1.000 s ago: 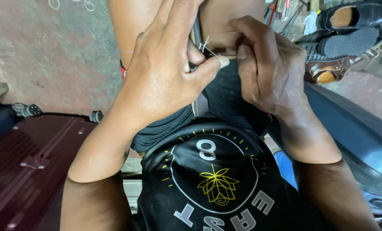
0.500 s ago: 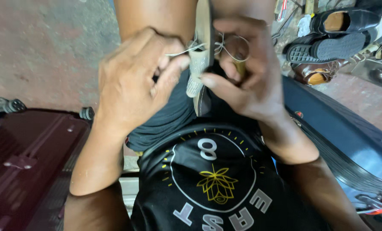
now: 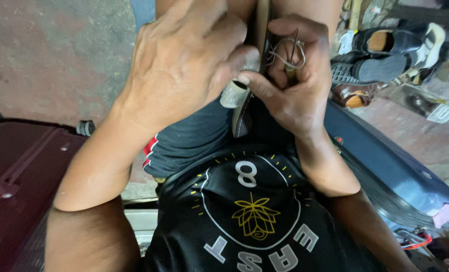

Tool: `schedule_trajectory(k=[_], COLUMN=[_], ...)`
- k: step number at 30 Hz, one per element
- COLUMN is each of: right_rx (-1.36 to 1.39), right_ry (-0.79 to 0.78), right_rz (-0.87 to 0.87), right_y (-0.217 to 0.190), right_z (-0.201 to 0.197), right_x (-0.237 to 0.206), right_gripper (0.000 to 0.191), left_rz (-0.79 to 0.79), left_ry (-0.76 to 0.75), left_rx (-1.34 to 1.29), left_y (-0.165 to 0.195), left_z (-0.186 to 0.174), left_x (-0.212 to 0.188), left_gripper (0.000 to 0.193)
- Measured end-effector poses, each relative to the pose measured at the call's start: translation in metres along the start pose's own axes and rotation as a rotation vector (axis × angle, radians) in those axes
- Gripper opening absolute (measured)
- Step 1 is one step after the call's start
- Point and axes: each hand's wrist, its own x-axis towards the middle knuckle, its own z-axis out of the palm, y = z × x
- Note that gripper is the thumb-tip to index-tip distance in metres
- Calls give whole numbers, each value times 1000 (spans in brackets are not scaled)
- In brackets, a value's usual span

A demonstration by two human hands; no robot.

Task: The person sews a sandal using a needle and thread. They repeatedly push the needle through the sole and pull the thread to stitch the shoe together.

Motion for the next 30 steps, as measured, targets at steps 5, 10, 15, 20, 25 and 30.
schedule_trajectory(k=[5,10,15,20,25,30], right_rx=[-11,103,160,151,-116,-762], right_ry=[81,73,91,-4,-152,-319], right_rz=[132,90,173,169,210,245], right_y=[-8,-9,-10,-8,-28,-62], right_z=[11,13,3,-9,-32,-48], right_x=[7,10,8,-6,-15,-10], right_gripper=[60,57,61,63,86,80], left_rz=[-165,-393,-441,11,239,229], left_ry=[-89,203,273,181,128,112], left_rx=[-29,-336,-167,-68,27,92], left_y=[-42,-87,-90,-49,-31,-31], left_z=[0,-13,-6,5,9,6], left_x=[-15,-53,-66,-51,-20,-11], left_gripper=[46,22,22,15,21,23])
